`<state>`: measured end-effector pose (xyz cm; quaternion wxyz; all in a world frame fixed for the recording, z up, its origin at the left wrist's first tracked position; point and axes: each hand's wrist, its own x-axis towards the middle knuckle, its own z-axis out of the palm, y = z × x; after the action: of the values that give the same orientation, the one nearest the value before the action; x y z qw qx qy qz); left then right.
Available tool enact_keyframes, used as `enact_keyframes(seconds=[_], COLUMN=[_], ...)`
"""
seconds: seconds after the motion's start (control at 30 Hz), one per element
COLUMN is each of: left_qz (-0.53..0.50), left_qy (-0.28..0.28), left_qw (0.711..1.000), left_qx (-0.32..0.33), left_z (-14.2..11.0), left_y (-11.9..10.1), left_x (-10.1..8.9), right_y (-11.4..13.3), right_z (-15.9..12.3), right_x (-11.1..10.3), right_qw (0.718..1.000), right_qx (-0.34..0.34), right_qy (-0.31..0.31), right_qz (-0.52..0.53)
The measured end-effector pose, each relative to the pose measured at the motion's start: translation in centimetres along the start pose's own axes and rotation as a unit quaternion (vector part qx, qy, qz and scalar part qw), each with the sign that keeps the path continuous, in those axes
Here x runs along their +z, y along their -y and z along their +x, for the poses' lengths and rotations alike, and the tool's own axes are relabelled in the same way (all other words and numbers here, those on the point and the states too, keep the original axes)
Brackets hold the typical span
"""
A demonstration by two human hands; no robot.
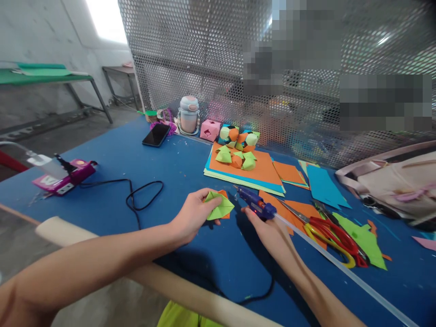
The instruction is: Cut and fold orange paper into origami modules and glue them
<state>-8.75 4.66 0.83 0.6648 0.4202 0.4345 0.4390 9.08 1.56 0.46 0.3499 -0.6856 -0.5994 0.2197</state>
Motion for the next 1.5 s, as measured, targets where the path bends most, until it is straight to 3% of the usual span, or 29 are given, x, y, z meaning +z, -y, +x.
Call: enact_keyframes(seconds=[0.23, 0.47, 0.73, 1.5], left_qz=[-0.008, 0.014, 0.049, 0.109], left_qy=[0.007, -0.003, 0.001, 0.033], left_qw=[1.000, 1.000, 0.999, 0.993], left_qx=[-0.026, -0.004, 0.023, 0.002], left_z=[-0.2, 0.5, 0.7, 0.9], left_y=[0.0, 0.6, 0.6, 1.1], left_x=[-0.2, -0.4, -0.4, -0.7], right_y=[0.5, 1.2, 0.5, 0.3], right_z=[-0.8, -3.1, -2.9, -3.0], right_x=[-0.8, -0.6, -0.6, -0.9], right_qw=[0.999, 0.998, 0.993, 0.980], right_qx=[0.039, -0.039, -0.100, -0.167], right_qy=[0.015, 0.038, 0.047, 0.046], right_qz=[0.005, 0.019, -0.031, -0.101])
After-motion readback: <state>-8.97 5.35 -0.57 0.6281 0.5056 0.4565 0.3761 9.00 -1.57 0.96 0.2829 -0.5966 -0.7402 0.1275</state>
